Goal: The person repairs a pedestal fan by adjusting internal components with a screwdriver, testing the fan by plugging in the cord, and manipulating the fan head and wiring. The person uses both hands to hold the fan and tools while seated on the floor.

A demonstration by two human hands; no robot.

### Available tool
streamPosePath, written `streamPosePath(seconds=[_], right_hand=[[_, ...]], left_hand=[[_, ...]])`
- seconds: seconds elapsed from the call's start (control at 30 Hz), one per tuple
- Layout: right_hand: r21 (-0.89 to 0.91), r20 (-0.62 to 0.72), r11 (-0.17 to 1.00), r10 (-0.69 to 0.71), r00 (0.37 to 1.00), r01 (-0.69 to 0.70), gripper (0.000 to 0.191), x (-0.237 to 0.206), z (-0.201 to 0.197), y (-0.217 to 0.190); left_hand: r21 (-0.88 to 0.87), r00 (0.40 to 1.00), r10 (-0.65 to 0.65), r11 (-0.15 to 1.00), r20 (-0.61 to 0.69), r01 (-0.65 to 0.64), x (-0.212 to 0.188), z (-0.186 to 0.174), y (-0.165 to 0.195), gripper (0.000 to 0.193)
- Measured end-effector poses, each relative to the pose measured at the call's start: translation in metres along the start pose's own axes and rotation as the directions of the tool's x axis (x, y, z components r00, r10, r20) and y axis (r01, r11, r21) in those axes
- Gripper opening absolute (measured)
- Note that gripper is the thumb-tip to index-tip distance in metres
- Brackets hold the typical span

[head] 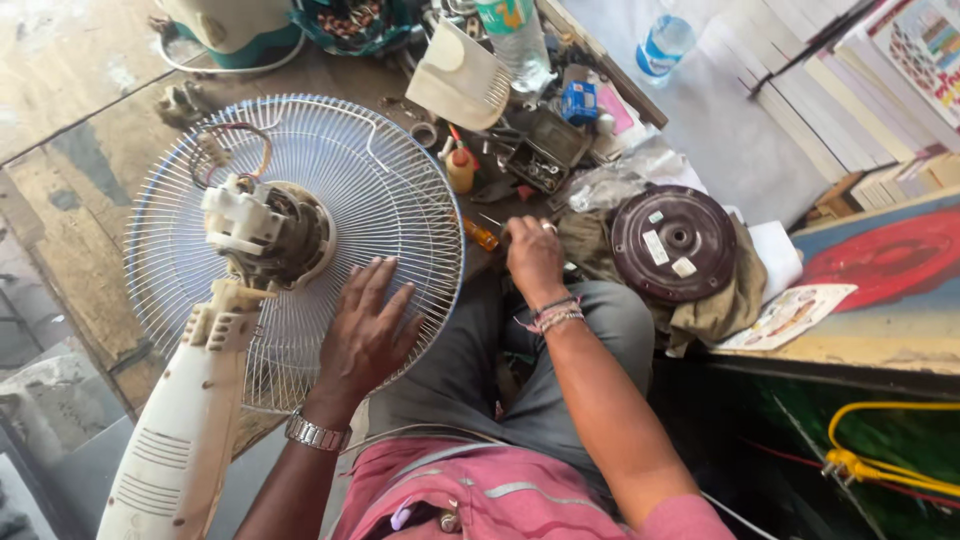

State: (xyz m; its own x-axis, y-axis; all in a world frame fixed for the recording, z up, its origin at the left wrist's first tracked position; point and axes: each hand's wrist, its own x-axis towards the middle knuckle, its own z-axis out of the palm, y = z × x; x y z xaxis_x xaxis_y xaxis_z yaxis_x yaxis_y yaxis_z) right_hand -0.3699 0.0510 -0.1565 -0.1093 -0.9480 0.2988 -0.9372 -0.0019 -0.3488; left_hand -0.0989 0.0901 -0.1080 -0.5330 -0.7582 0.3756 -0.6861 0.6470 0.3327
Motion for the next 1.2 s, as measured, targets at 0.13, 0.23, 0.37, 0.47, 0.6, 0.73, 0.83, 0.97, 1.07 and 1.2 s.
streamPosePath(seconds=[0.13, 0.23, 0.37, 0.47, 0.6, 0.73, 0.83, 0.97, 1.07, 1.2], right_hand=[[0.016, 0.064, 0.998, 0.067, 0.996, -0.069, 0.014, -0.005, -0.004, -0.006], [0.032, 0.12, 0.991, 0.125, 0.985, -0.129, 0.019, -0.003, -0.005, -0.01], [0.063, 0.104, 0.991, 0.107, 0.989, -0.114, 0.021, 0.004, 0.0, -0.009], [0.142, -0.017, 0.989, 0.034, 0.999, -0.031, 0.025, 0.005, 0.005, -0.007], [0.189, -0.02, 0.982, -0.006, 1.0, 0.009, 0.027, 0.002, 0.007, -0.007], [0.17, -0.046, 0.985, -0.028, 0.999, 0.036, 0.024, -0.002, 0.007, -0.009], [0.116, -0.107, 0.992, -0.032, 0.994, 0.044, 0.02, -0.009, 0.005, -0.01], [0.176, -0.122, 0.983, -0.032, 0.992, 0.053, 0.014, -0.02, 0.005, -0.013], [0.197, -0.08, 0.98, 0.041, 0.996, -0.025, 0.01, -0.026, 0.008, -0.014], [0.236, -0.012, 0.969, 0.08, 0.997, -0.075, 0.011, -0.031, 0.013, -0.011]], left_hand=[[0.017, 1.0, 0.01, 1.0, -0.005, -0.01, -0.003, 0.001, -0.002, 0.04], [0.032, 1.0, 0.008, 0.999, -0.007, -0.007, -0.003, 0.002, -0.001, 0.041], [0.022, 1.0, -0.002, 1.0, 0.0, 0.002, -0.003, 0.001, -0.001, 0.04], [0.02, 1.0, 0.001, 1.0, -0.008, 0.0, -0.003, 0.001, -0.002, 0.04], [0.018, 1.0, -0.002, 1.0, 0.001, 0.002, -0.005, 0.0, -0.003, 0.041], [0.017, 1.0, -0.002, 1.0, 0.005, 0.002, -0.005, -0.002, -0.002, 0.042], [0.02, 1.0, 0.0, 1.0, -0.006, 0.0, -0.004, -0.004, -0.001, 0.043], [-0.019, 1.0, 0.012, 1.0, -0.009, -0.013, -0.008, -0.007, -0.005, 0.044], [-0.015, 1.0, -0.006, 1.0, 0.003, 0.006, -0.013, -0.006, -0.007, 0.043], [-0.013, 1.0, -0.013, 1.0, 0.018, 0.013, -0.016, -0.005, -0.009, 0.043]])
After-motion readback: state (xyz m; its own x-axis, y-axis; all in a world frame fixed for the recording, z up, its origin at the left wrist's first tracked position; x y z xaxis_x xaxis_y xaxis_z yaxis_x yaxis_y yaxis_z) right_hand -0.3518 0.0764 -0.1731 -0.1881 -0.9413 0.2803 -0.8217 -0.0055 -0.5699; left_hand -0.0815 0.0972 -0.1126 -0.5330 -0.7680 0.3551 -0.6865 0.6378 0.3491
